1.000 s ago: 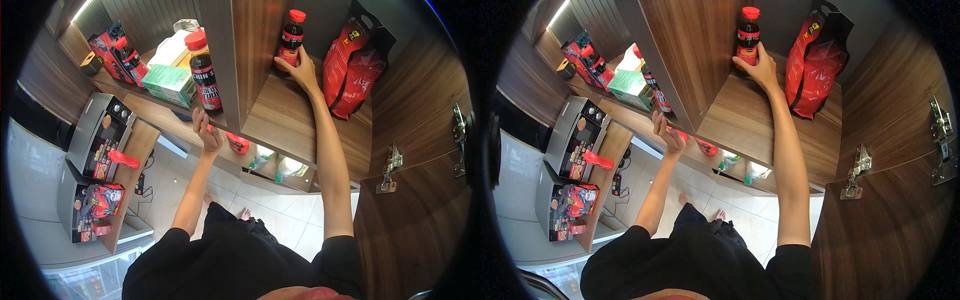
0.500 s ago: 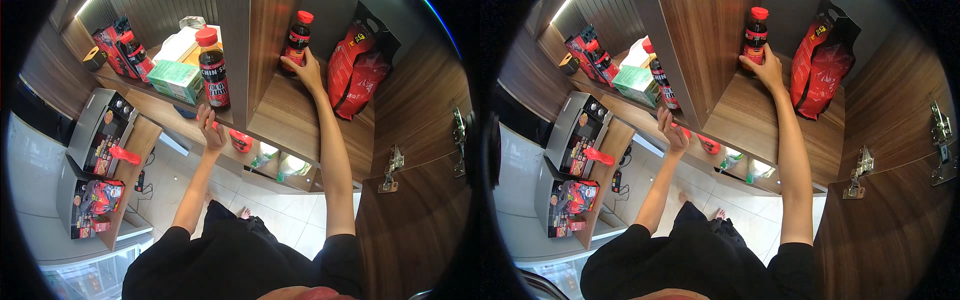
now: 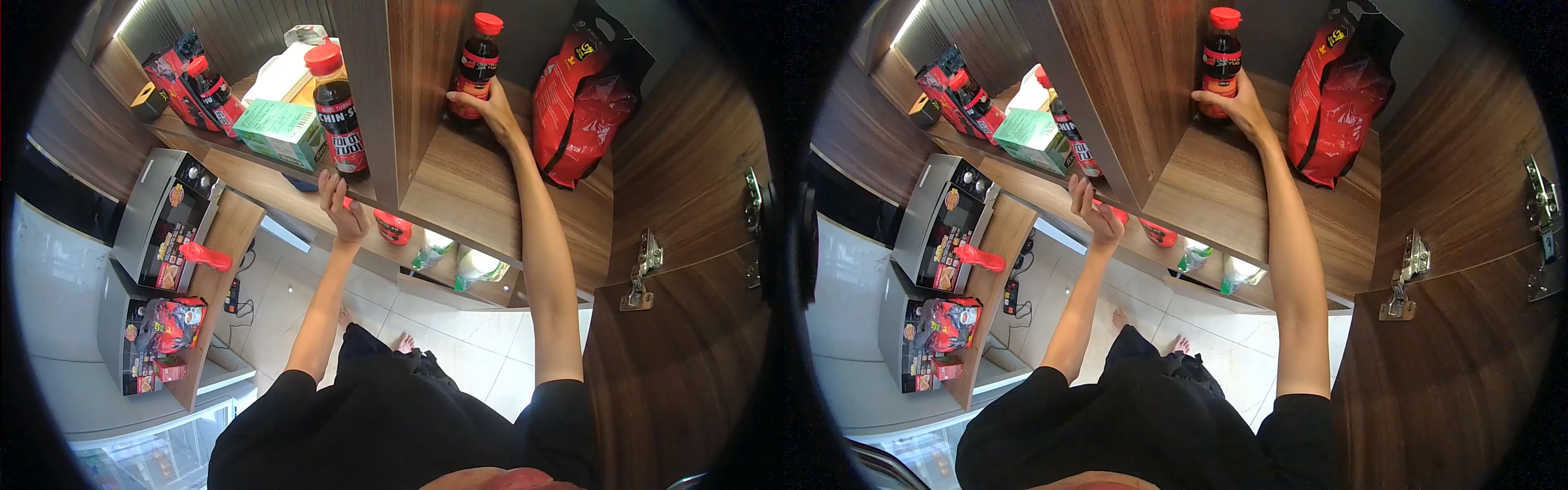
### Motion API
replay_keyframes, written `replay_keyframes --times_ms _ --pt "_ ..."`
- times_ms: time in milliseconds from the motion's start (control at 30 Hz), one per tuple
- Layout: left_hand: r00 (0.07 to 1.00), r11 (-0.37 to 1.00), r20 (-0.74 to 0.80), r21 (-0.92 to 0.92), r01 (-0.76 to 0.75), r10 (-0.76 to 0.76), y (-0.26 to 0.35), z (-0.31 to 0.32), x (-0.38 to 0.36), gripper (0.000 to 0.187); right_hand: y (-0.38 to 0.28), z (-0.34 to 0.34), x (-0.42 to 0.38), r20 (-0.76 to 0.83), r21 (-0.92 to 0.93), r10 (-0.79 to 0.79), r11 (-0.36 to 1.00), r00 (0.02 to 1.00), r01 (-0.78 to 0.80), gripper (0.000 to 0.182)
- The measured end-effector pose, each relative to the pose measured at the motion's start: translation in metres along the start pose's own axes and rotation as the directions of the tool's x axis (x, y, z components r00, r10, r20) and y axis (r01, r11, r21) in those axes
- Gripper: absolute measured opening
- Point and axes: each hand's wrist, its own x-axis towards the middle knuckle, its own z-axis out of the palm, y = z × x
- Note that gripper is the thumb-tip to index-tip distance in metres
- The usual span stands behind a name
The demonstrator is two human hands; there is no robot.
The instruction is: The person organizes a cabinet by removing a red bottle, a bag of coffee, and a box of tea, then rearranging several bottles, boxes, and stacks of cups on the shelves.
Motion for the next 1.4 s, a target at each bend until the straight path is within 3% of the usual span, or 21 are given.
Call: replay_keyframes --times_ms 100,200,300,500,900,1000,1067,1133,1167,1233,1300,1333,1400 --pt "1.0 1.0 -0.01 0.001 -0.008 0.008 0.0 0.001 0.001 0.042 -0.021 0.001 -0.005 -0.011 0.098 -0.003 0.995 1.0 0.004 0.05" --pt "1.0 1.0 -0.019 -0.003 -0.008 0.008 -0.001 0.003 0.0 0.042 -0.008 -0.004 0.0 0.083 0.241 0.021 0.97 0.996 -0.04 0.039" --pt "1.0 1.0 -0.026 0.01 -0.008 0.008 -0.001 0.004 0.001 0.042 -0.008 -0.002 0.0 0.111 0.272 -0.042 0.962 0.993 0.01 0.03" --pt "1.0 0.999 -0.023 0.029 -0.017 0.018 -0.003 0.004 0.0 0.042 -0.004 0.005 0.002 -0.012 -0.036 -0.078 0.996 0.997 0.078 0.03" --pt "1.0 1.0 -0.01 0.02 -0.002 0.002 0.003 0.002 0.004 0.044 -0.003 0.01 0.001 -0.09 -0.064 -0.112 0.992 0.99 0.106 0.032" --pt "0.968 0.97 0.08 0.049 0.236 -0.24 0.044 -0.016 0.026 0.039 -0.001 0.011 0.002 -0.106 -0.113 -0.156 0.983 0.982 0.144 0.032" --pt "0.969 0.971 -0.091 0.056 0.234 -0.228 0.072 -0.022 0.024 0.033 -0.002 0.011 0.002 -0.114 -0.123 -0.165 0.981 0.98 0.151 0.032" --pt "0.986 0.988 -0.106 -0.095 0.12 -0.13 0.103 -0.023 0.037 0.028 0.0 0.011 0.002 -0.098 -0.07 -0.153 0.987 0.983 0.146 0.031" --pt "0.998 0.967 -0.054 -0.252 0.017 -0.032 0.122 -0.024 0.055 0.027 0.003 0.009 0.004 -0.074 -0.015 -0.139 0.99 0.988 0.138 0.031" --pt "0.976 0.927 0.16 -0.366 -0.079 0.147 0.141 -0.005 0.088 0.031 0.002 0.005 0.002 0.01 0.117 -0.087 0.989 0.996 0.085 0.03" --pt "0.955 0.953 0.284 -0.304 0.01 0.081 0.155 0.025 0.123 0.035 -0.011 -0.002 0.0 0.127 0.26 -0.026 0.965 0.992 -0.008 0.029" --pt "0.96 0.943 0.278 -0.314 0.11 -0.019 0.156 0.043 0.137 0.04 -0.013 -0.008 -0.003 0.209 0.256 0.038 0.962 0.977 -0.093 0.036" --pt "0.935 0.885 0.284 -0.352 0.306 -0.21 0.153 0.072 0.151 0.051 -0.019 -0.011 -0.007 0.245 0.269 0.042 0.957 0.969 -0.11 0.038"
